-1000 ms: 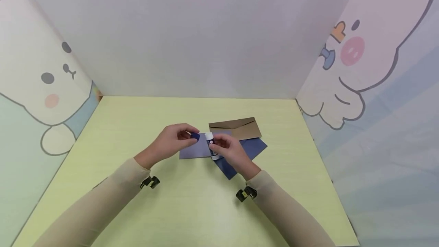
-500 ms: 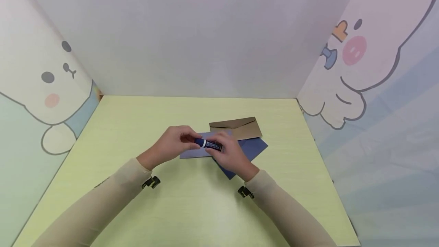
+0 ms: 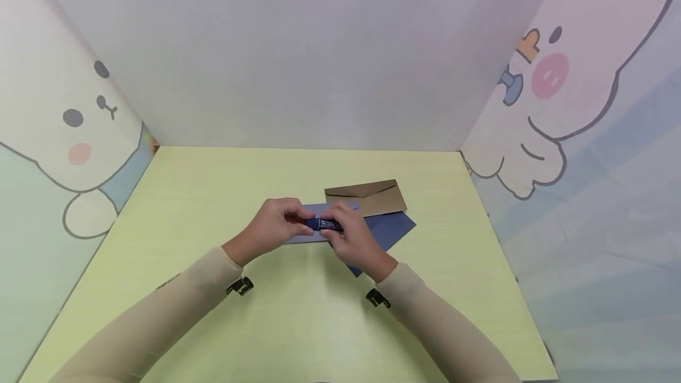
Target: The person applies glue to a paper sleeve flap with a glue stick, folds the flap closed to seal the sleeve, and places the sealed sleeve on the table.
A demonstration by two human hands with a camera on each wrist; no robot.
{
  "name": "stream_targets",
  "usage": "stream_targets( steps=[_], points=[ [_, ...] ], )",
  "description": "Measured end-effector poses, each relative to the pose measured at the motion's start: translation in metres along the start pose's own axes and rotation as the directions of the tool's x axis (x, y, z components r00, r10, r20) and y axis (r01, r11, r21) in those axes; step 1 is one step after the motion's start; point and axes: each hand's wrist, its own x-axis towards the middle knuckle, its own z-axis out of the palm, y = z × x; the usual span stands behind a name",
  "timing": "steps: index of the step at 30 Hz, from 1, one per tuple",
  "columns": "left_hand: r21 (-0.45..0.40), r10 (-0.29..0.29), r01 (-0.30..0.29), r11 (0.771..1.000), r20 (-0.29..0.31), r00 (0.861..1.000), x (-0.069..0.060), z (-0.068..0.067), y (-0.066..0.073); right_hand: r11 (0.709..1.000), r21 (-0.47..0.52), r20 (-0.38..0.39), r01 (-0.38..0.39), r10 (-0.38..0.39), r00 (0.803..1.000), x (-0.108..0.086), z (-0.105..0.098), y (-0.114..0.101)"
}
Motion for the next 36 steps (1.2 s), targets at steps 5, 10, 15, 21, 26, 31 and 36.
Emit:
stream_targets(
  steps=[5, 10, 15, 21, 26, 31, 36],
  points=[
    [-0.009, -0.005, 0.005, 1.000, 0.002, 1.000, -0.002, 0.001, -0.002, 1.000, -0.014, 0.020, -0.011, 0.011, 1.000, -0.002, -0.001, 0.001],
    [-0.007, -0.001, 0.001, 1.000, 0.074, 0.997, 0.000, -0.005, -0.002, 1.000, -0.017, 0.049, 0.003, -0.003, 0.999, -0.003, -0.007, 0.000],
    [0.063, -0.078, 0.065, 0.996, 0.241, 0.967, 0.007, -0.032, -0.013, 0.998, -0.054, 0.151, 0.024, -0.015, 0.988, -0.004, -0.017, 0.001],
    [0.409, -0.197, 0.122, 0.904, 0.148, 0.969, 0.006, -0.076, -0.064, 0.981, -0.167, 0.305, -0.094, 0.143, 0.942, -0.003, -0.021, 0.005],
    [0.635, -0.290, 0.179, 0.752, 0.074, 0.954, -0.001, -0.097, -0.104, 0.948, -0.294, 0.426, -0.125, 0.247, 0.870, 0.002, -0.008, 0.001],
    [0.668, -0.316, 0.199, 0.717, 0.057, 0.947, -0.002, -0.099, -0.119, 0.897, -0.441, 0.502, 0.033, 0.216, 0.837, 0.012, 0.014, -0.012],
    [0.682, -0.285, 0.177, 0.710, 0.049, 0.957, 0.002, -0.095, -0.116, 0.836, -0.528, 0.548, 0.150, 0.200, 0.812, 0.021, 0.030, -0.024]
  ],
)
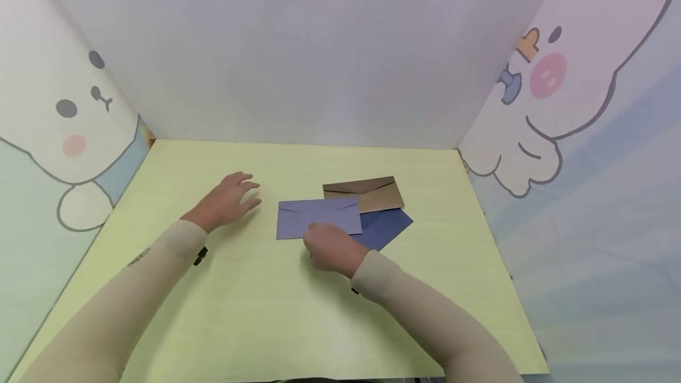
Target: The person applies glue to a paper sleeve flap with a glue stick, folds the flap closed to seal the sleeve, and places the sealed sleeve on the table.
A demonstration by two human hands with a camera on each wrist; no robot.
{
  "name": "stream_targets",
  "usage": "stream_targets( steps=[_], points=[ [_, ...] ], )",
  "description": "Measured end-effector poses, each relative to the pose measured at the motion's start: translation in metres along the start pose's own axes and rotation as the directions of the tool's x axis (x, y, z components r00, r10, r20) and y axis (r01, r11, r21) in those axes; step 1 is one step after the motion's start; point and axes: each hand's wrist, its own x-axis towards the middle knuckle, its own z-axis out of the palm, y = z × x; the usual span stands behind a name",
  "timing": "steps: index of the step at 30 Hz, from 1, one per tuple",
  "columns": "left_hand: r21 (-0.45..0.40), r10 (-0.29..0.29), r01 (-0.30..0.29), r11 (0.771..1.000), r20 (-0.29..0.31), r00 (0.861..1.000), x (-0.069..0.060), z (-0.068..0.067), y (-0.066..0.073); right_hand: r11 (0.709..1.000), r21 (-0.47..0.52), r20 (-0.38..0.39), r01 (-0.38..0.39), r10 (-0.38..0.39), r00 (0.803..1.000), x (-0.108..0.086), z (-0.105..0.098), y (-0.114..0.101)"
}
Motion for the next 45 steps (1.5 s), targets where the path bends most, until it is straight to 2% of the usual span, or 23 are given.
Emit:
stream_targets(
  steps=[6, 16, 20, 22, 28, 32, 35, 38, 41, 45],
  points=[
    [0.011, 0.011, -0.010, 1.000, -0.021, 1.000, 0.004, -0.006, 0.006, 0.997, -0.010, 0.041, -0.071, 0.072, 0.997, 0.004, -0.004, -0.005],
    [0.014, -0.011, 0.011, 1.000, -0.013, 1.000, 0.004, -0.005, 0.006, 0.998, 0.011, 0.065, -0.069, 0.068, 0.996, 0.008, -0.008, -0.005],
    [0.020, -0.004, 0.004, 1.000, -0.024, 1.000, 0.004, -0.005, 0.004, 0.995, 0.002, 0.040, -0.101, 0.101, 0.994, 0.009, -0.007, 0.001],
    [0.015, 0.001, 0.000, 1.000, -0.024, 1.000, 0.004, -0.006, 0.003, 0.991, 0.023, 0.004, -0.129, 0.129, 0.992, 0.007, -0.006, 0.004],
    [-0.005, -0.015, 0.014, 1.000, -0.030, 0.999, 0.000, -0.008, -0.001, 0.969, 0.177, -0.149, -0.174, 0.201, 0.968, -0.005, 0.013, 0.002],
    [-0.005, -0.015, 0.015, 1.000, -0.023, 1.000, 0.000, -0.008, -0.001, 0.959, 0.177, -0.229, -0.222, 0.260, 0.938, -0.006, 0.030, -0.007],
    [-0.003, -0.010, 0.010, 1.000, -0.020, 1.000, 0.002, -0.007, 0.001, 0.942, 0.151, -0.219, -0.298, 0.326, 0.920, -0.005, 0.039, -0.012],
    [0.002, -0.009, 0.009, 1.000, -0.023, 1.000, 0.002, -0.005, 0.004, 0.923, 0.148, -0.168, -0.355, 0.377, 0.911, -0.005, 0.047, -0.013],
    [0.004, -0.013, 0.013, 1.000, -0.020, 1.000, 0.001, -0.004, 0.004, 0.910, 0.170, -0.132, -0.379, 0.402, 0.906, -0.005, 0.051, -0.014],
    [0.002, -0.015, 0.015, 1.000, -0.018, 1.000, -0.001, -0.003, 0.005, 0.906, 0.179, -0.127, -0.384, 0.408, 0.904, -0.004, 0.054, -0.014]
  ],
)
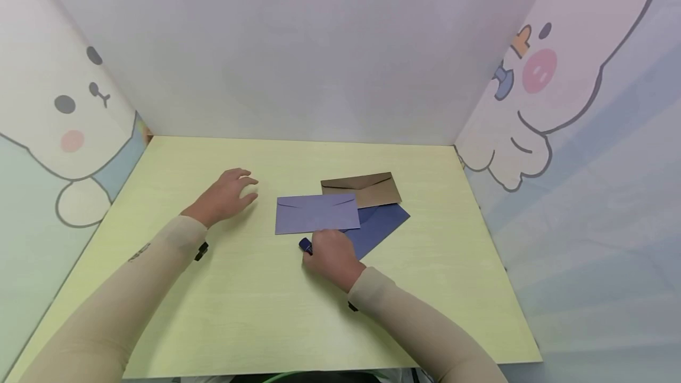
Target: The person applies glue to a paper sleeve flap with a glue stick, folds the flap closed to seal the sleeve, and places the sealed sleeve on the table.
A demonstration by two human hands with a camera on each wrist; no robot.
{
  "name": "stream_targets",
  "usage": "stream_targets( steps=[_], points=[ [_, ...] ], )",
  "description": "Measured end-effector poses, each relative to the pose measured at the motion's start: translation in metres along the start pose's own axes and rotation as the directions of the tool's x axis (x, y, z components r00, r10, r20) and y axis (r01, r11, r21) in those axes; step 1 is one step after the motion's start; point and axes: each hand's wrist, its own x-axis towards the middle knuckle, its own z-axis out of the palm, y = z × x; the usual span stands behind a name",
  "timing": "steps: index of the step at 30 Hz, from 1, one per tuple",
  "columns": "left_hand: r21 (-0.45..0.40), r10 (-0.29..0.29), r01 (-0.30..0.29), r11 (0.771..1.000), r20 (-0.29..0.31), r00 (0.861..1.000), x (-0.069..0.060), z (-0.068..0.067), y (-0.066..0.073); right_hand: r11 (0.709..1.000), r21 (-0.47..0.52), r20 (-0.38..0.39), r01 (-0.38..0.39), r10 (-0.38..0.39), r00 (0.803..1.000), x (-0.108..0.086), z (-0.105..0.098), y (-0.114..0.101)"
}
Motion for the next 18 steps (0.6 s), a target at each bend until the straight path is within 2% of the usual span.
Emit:
stream_targets(
  steps=[6, 11, 15, 18],
  points=[
    [-0.003, 0.006, -0.006, 1.000, -0.008, 1.000, -0.002, 0.001, 0.002, 1.000, 0.028, -0.005, 0.002, -0.002, 1.000, -0.002, -0.005, 0.002],
    [-0.002, -0.007, 0.007, 1.000, -0.006, 1.000, -0.001, 0.001, 0.001, 0.995, 0.088, -0.043, -0.035, 0.039, 0.998, -0.007, -0.025, 0.012],
    [-0.003, -0.014, 0.014, 1.000, -0.021, 1.000, -0.002, 0.001, -0.002, 0.991, 0.132, -0.159, -0.027, 0.048, 0.986, -0.008, -0.051, 0.047],
    [-0.007, -0.003, 0.003, 1.000, -0.035, 0.999, -0.002, 0.002, -0.007, 0.991, 0.130, -0.245, 0.015, 0.017, 0.969, -0.009, -0.070, 0.094]
  ],
)
